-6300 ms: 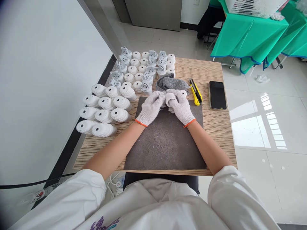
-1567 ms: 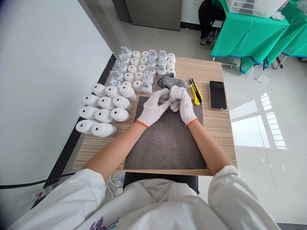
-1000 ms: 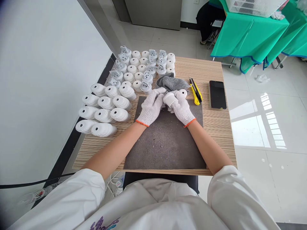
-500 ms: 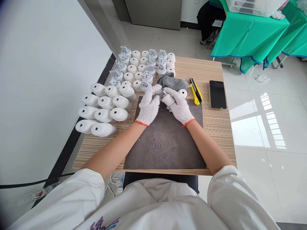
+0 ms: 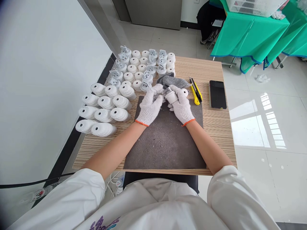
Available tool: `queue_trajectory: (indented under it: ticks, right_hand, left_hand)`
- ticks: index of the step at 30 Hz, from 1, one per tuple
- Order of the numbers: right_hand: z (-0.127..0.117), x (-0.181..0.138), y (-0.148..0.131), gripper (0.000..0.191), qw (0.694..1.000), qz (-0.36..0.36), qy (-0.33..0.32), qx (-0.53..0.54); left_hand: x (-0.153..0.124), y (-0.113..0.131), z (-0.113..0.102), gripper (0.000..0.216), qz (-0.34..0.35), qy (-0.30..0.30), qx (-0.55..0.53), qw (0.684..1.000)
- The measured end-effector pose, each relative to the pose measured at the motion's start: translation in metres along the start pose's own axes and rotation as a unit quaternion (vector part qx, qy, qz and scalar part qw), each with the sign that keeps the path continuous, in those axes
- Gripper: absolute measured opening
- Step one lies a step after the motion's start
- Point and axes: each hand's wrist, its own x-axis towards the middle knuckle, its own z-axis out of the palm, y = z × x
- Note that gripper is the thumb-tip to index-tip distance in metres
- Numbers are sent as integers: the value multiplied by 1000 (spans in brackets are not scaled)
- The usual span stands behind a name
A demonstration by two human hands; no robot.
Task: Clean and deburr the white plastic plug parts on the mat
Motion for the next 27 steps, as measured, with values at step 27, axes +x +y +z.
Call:
queue_trajectory:
  ticks: [27]
  right_hand:
    - [-2,-1,-4,68,999,-4,-21,37]
  left_hand:
    - [-3,-1,-4,48,-31,-52,-17,998]
